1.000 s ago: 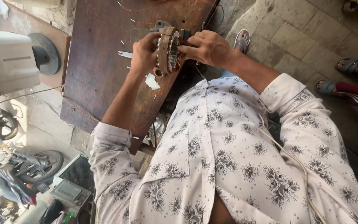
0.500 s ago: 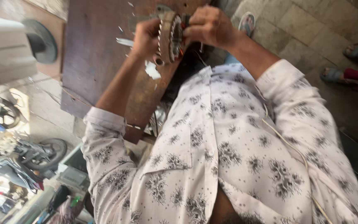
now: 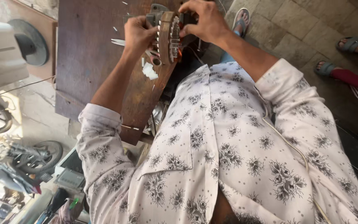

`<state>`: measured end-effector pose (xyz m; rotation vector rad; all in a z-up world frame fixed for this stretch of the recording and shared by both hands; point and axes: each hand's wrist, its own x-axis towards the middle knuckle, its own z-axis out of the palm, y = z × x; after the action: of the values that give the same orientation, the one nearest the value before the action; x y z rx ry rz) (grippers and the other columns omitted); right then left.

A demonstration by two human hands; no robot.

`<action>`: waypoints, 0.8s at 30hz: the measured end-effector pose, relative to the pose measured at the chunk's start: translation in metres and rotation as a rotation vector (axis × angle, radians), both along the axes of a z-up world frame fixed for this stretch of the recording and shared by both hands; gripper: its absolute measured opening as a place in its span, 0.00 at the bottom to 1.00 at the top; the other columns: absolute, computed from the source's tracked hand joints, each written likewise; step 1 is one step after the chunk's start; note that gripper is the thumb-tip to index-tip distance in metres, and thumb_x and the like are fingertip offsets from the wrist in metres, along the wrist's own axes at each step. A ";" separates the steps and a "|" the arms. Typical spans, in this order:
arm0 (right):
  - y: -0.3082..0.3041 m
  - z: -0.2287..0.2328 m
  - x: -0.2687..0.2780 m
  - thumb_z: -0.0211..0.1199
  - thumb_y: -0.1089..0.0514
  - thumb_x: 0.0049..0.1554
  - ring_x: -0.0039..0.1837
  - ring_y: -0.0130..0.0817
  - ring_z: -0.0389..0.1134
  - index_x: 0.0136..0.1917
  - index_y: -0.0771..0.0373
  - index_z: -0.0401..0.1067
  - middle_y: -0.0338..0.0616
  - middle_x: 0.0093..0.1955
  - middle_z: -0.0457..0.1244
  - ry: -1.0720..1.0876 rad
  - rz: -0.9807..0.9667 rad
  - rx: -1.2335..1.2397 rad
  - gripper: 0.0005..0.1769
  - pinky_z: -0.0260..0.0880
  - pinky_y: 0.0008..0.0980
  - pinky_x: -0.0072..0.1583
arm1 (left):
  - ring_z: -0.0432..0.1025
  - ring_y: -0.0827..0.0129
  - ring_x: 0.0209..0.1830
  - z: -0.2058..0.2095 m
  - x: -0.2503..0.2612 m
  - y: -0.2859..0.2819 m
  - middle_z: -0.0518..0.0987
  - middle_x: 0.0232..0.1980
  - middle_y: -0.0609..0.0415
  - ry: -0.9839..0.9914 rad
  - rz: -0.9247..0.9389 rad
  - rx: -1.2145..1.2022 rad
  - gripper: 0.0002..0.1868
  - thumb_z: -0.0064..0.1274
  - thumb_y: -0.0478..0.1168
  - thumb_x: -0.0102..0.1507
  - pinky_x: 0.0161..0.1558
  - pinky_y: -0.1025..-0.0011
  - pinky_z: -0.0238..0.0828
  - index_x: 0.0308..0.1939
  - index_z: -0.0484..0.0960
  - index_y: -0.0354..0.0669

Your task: The person winds copper wire around a motor stator, inserts white spacers between windings, and uses pliers to trim excess wire. The person repeats this process for multiple slots on the stator.

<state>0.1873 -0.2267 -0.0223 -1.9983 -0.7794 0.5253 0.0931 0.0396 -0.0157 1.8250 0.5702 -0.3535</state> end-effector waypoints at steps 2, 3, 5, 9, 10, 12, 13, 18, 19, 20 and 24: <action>-0.004 -0.004 -0.004 0.82 0.46 0.50 0.60 0.37 0.74 0.64 0.58 0.76 0.45 0.59 0.71 0.099 0.013 -0.021 0.33 0.74 0.37 0.64 | 0.74 0.78 0.16 -0.002 -0.006 -0.006 0.79 0.21 0.58 0.005 -0.034 0.087 0.17 0.68 0.39 0.63 0.15 0.77 0.73 0.25 0.77 0.40; -0.007 -0.005 -0.011 0.83 0.46 0.51 0.61 0.39 0.73 0.65 0.60 0.75 0.47 0.61 0.70 0.091 0.027 0.020 0.34 0.74 0.38 0.63 | 0.75 0.79 0.17 -0.002 -0.013 -0.009 0.79 0.21 0.59 0.007 -0.049 0.134 0.16 0.68 0.40 0.63 0.16 0.77 0.75 0.25 0.78 0.41; -0.007 -0.001 -0.005 0.83 0.46 0.52 0.62 0.44 0.72 0.66 0.63 0.73 0.52 0.65 0.68 0.035 0.055 0.119 0.36 0.74 0.40 0.62 | 0.75 0.74 0.20 0.002 -0.011 -0.012 0.79 0.23 0.57 -0.148 -0.081 0.302 0.16 0.70 0.37 0.60 0.20 0.72 0.75 0.25 0.77 0.38; -0.007 -0.002 -0.017 0.83 0.42 0.51 0.68 0.51 0.68 0.71 0.64 0.70 0.55 0.67 0.66 -0.072 0.046 0.102 0.43 0.69 0.45 0.68 | 0.81 0.70 0.36 0.006 -0.046 -0.025 0.85 0.40 0.54 -0.325 0.087 0.208 0.06 0.63 0.35 0.66 0.40 0.68 0.82 0.42 0.81 0.37; -0.009 -0.005 -0.020 0.83 0.42 0.52 0.69 0.50 0.68 0.71 0.64 0.69 0.55 0.68 0.66 -0.045 0.033 0.095 0.43 0.69 0.45 0.69 | 0.79 0.65 0.46 0.006 -0.056 -0.030 0.82 0.49 0.52 -0.451 -0.002 0.268 0.09 0.58 0.29 0.63 0.47 0.66 0.82 0.47 0.82 0.38; -0.008 -0.008 -0.019 0.82 0.41 0.52 0.69 0.50 0.69 0.71 0.64 0.69 0.55 0.68 0.66 -0.018 0.017 0.073 0.43 0.68 0.45 0.71 | 0.74 0.55 0.66 0.007 -0.068 -0.037 0.75 0.67 0.46 -0.709 -0.182 0.379 0.26 0.49 0.18 0.57 0.61 0.61 0.81 0.57 0.85 0.38; -0.007 -0.008 -0.016 0.81 0.41 0.52 0.69 0.50 0.68 0.71 0.65 0.69 0.55 0.68 0.65 -0.018 0.015 0.060 0.43 0.68 0.45 0.71 | 0.71 0.55 0.68 0.007 -0.069 -0.039 0.71 0.70 0.46 -0.736 -0.218 0.395 0.24 0.56 0.22 0.58 0.62 0.60 0.79 0.57 0.85 0.40; -0.006 -0.005 -0.021 0.81 0.41 0.53 0.69 0.51 0.68 0.71 0.67 0.67 0.58 0.68 0.65 -0.008 0.021 0.065 0.44 0.67 0.46 0.70 | 0.65 0.53 0.72 0.008 -0.083 -0.047 0.60 0.77 0.44 -0.690 -0.226 0.331 0.23 0.68 0.29 0.60 0.64 0.62 0.78 0.59 0.85 0.42; -0.007 -0.003 -0.022 0.80 0.42 0.53 0.69 0.52 0.67 0.71 0.67 0.67 0.58 0.68 0.65 -0.026 0.028 0.059 0.44 0.67 0.47 0.71 | 0.65 0.53 0.73 0.008 -0.082 -0.048 0.61 0.78 0.44 -0.696 -0.224 0.326 0.22 0.66 0.27 0.60 0.65 0.61 0.78 0.58 0.85 0.43; -0.008 0.000 -0.021 0.80 0.42 0.54 0.69 0.52 0.67 0.72 0.67 0.66 0.59 0.68 0.64 -0.046 0.031 0.055 0.44 0.66 0.47 0.71 | 0.66 0.53 0.74 0.009 -0.077 -0.048 0.61 0.79 0.44 -0.705 -0.226 0.322 0.22 0.64 0.25 0.60 0.66 0.61 0.78 0.58 0.86 0.43; -0.005 0.016 -0.024 0.77 0.45 0.56 0.72 0.55 0.65 0.73 0.67 0.65 0.61 0.71 0.62 -0.095 0.046 0.062 0.41 0.64 0.48 0.73 | 0.65 0.51 0.76 0.020 -0.074 -0.046 0.63 0.79 0.43 -0.672 -0.283 0.374 0.25 0.63 0.23 0.57 0.68 0.60 0.77 0.58 0.87 0.43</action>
<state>0.1629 -0.2314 -0.0063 -1.9636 -0.8920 0.4301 0.0192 -0.0066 0.0046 2.2311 -0.1028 0.2037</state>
